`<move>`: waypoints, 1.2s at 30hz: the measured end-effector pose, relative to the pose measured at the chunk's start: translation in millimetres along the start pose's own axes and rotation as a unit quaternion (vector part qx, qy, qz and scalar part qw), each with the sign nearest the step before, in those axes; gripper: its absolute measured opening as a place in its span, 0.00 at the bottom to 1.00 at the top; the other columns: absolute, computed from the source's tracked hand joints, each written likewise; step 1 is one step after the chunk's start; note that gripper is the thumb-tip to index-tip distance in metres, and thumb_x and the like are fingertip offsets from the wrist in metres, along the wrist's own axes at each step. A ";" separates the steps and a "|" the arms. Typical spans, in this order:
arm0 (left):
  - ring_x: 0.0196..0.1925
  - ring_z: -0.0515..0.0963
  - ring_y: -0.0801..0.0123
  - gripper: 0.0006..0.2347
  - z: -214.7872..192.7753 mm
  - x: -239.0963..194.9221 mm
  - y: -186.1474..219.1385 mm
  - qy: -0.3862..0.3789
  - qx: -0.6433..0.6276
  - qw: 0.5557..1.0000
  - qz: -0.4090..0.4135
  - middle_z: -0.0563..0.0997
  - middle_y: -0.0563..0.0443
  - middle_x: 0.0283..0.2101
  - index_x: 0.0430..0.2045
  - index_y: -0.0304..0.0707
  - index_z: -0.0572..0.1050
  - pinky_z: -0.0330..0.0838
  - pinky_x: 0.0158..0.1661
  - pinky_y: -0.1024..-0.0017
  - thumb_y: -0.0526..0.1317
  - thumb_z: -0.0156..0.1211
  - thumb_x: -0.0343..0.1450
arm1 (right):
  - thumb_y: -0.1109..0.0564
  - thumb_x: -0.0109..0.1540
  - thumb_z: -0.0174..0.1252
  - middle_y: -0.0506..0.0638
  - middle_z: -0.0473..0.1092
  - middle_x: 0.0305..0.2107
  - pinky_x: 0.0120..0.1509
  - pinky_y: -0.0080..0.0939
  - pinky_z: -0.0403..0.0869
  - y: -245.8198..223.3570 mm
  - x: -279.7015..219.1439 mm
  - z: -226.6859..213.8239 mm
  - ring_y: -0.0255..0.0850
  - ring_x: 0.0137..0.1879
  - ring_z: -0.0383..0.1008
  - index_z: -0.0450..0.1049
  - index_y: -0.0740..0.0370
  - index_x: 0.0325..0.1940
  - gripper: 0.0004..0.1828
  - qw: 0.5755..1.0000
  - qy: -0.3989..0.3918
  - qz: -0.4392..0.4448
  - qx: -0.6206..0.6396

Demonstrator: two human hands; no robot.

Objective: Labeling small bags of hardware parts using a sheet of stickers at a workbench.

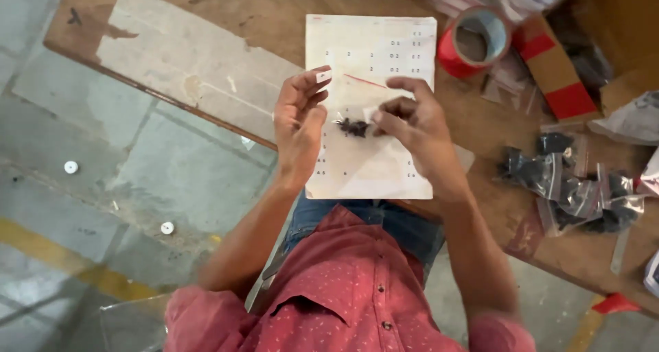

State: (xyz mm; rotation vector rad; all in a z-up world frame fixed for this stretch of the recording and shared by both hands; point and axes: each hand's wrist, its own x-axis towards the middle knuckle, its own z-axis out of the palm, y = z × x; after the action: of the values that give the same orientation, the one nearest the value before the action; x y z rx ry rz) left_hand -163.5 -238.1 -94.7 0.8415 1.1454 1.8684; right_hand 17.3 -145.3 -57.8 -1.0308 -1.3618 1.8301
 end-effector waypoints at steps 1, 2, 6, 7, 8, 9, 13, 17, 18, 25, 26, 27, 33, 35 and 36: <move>0.63 0.76 0.67 0.17 -3.5 -4.0 2.3 0.013 0.011 1.000 0.004 0.76 0.47 0.60 0.54 0.31 0.70 0.69 0.65 0.69 0.22 0.45 0.72 | 0.66 0.63 0.62 0.51 0.72 0.38 0.47 0.38 0.79 0.5 12.6 3.8 0.36 0.43 0.76 0.61 0.69 0.66 0.28 0.999 -0.035 0.001 -0.032; 0.65 0.74 0.67 0.19 -7.2 -7.9 4.6 0.027 0.023 0.999 0.009 0.74 0.47 0.63 0.56 0.32 0.68 0.68 0.66 0.69 0.22 0.44 0.70 | 0.66 0.62 0.63 0.51 0.73 0.37 0.44 0.36 0.78 1.2 25.4 8.2 0.36 0.41 0.76 0.61 0.68 0.65 0.29 0.996 -0.070 0.002 -0.063; 0.66 0.73 0.65 0.19 -17.6 -20.3 3.7 0.045 0.028 0.999 0.004 0.74 0.45 0.63 0.56 0.31 0.68 0.69 0.66 0.67 0.21 0.45 0.70 | 0.65 0.62 0.65 0.51 0.74 0.34 0.40 0.35 0.76 -8.4 48.8 16.3 0.35 0.40 0.73 0.63 0.69 0.62 0.27 0.967 -0.099 -0.011 -0.234; 0.65 0.73 0.65 0.19 -19.2 -23.0 3.6 0.044 0.016 0.999 0.000 0.74 0.45 0.63 0.56 0.31 0.68 0.69 0.65 0.67 0.21 0.44 0.70 | 0.65 0.62 0.65 0.51 0.74 0.32 0.39 0.35 0.75 -12.3 50.4 16.9 0.35 0.38 0.74 0.64 0.69 0.62 0.27 0.956 -0.106 -0.012 -0.273; 0.65 0.74 0.65 0.20 -20.8 -25.4 2.9 0.043 0.003 0.999 -0.003 0.74 0.45 0.64 0.56 0.31 0.68 0.69 0.65 0.67 0.21 0.44 0.69 | 0.65 0.62 0.65 0.51 0.75 0.31 0.39 0.35 0.73 -15.8 52.4 17.2 0.35 0.36 0.74 0.65 0.69 0.62 0.26 0.943 -0.113 -0.013 -0.312; 0.65 0.74 0.65 0.20 -21.1 -27.8 4.9 0.046 0.000 0.999 -0.006 0.74 0.45 0.64 0.56 0.31 0.68 0.69 0.65 0.67 0.21 0.44 0.69 | 0.65 0.62 0.65 0.51 0.75 0.31 0.39 0.35 0.73 -15.6 53.6 16.7 0.35 0.36 0.74 0.65 0.69 0.62 0.26 0.942 -0.115 -0.010 -0.316; 0.66 0.74 0.65 0.19 -17.3 -31.3 10.8 0.034 0.019 0.999 -0.026 0.74 0.46 0.63 0.58 0.32 0.67 0.71 0.64 0.67 0.22 0.47 0.71 | 0.64 0.62 0.64 0.49 0.74 0.31 0.40 0.32 0.76 -16.6 59.4 15.1 0.33 0.36 0.77 0.64 0.68 0.61 0.25 0.951 -0.118 0.018 -0.284; 0.66 0.74 0.63 0.20 -10.9 -32.0 11.6 -0.003 0.083 0.996 -0.036 0.73 0.45 0.64 0.60 0.33 0.67 0.71 0.64 0.66 0.24 0.52 0.72 | 0.64 0.61 0.65 0.48 0.75 0.30 0.38 0.32 0.73 -6.7 64.5 9.4 0.33 0.35 0.75 0.64 0.68 0.60 0.26 0.950 -0.115 0.035 -0.288; 0.66 0.74 0.63 0.20 -10.6 -31.7 11.9 -0.004 0.082 0.996 -0.036 0.73 0.45 0.64 0.60 0.33 0.67 0.71 0.64 0.66 0.24 0.52 0.72 | 0.64 0.61 0.65 0.48 0.75 0.30 0.38 0.32 0.73 -6.8 64.0 9.9 0.33 0.35 0.75 0.64 0.68 0.60 0.26 0.950 -0.114 0.036 -0.289; 0.65 0.76 0.62 0.21 -10.8 -32.5 9.6 -0.010 0.147 0.989 -0.005 0.74 0.45 0.63 0.61 0.31 0.67 0.71 0.65 0.67 0.24 0.54 0.70 | 0.61 0.59 0.69 0.49 0.72 0.27 0.34 0.36 0.69 -6.2 64.7 21.1 0.33 0.31 0.70 0.67 0.64 0.57 0.25 0.898 -0.111 0.011 -0.426; 0.64 0.77 0.63 0.21 -11.0 -33.3 9.6 -0.007 0.150 0.989 -0.005 0.74 0.45 0.63 0.60 0.31 0.67 0.71 0.65 0.67 0.24 0.54 0.70 | 0.60 0.59 0.70 0.49 0.72 0.27 0.33 0.36 0.70 -5.6 65.1 23.1 0.34 0.31 0.70 0.68 0.63 0.57 0.25 0.887 -0.102 0.019 -0.450; 0.64 0.77 0.63 0.21 -11.5 -33.3 8.7 -0.007 0.151 0.989 -0.005 0.74 0.45 0.63 0.60 0.31 0.67 0.71 0.65 0.67 0.24 0.54 0.70 | 0.60 0.59 0.70 0.49 0.72 0.27 0.33 0.36 0.70 -11.9 63.4 27.6 0.34 0.31 0.70 0.68 0.63 0.57 0.25 0.887 -0.102 0.019 -0.449; 0.65 0.76 0.62 0.24 -13.9 -34.8 4.7 -0.012 0.127 0.992 -0.005 0.72 0.44 0.64 0.61 0.31 0.66 0.71 0.66 0.68 0.22 0.51 0.68 | 0.52 0.59 0.72 0.53 0.70 0.22 0.31 0.44 0.66 -36.3 59.0 37.4 0.41 0.28 0.71 0.65 0.65 0.52 0.27 0.827 -0.080 0.039 -0.555; 0.66 0.75 0.62 0.25 -13.4 -35.7 5.2 -0.011 0.137 0.991 0.003 0.71 0.44 0.65 0.62 0.32 0.66 0.71 0.66 0.67 0.21 0.50 0.67 | 0.48 0.58 0.75 0.53 0.70 0.22 0.30 0.43 0.65 -29.9 64.7 26.8 0.40 0.28 0.69 0.66 0.64 0.47 0.28 0.821 -0.068 0.071 -0.562; 0.66 0.75 0.62 0.25 -13.0 -36.6 5.6 -0.013 0.136 0.991 0.004 0.71 0.44 0.65 0.62 0.32 0.66 0.71 0.66 0.67 0.21 0.50 0.67 | 0.48 0.58 0.75 0.53 0.70 0.22 0.30 0.43 0.65 -25.8 66.0 19.2 0.40 0.28 0.69 0.66 0.64 0.47 0.28 0.821 -0.067 0.070 -0.562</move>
State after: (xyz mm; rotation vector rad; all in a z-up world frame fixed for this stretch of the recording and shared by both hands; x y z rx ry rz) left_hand -158.2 -276.7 -99.5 1.0176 1.4042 1.7242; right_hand -31.3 -92.0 -44.3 -1.5778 -2.6135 1.0615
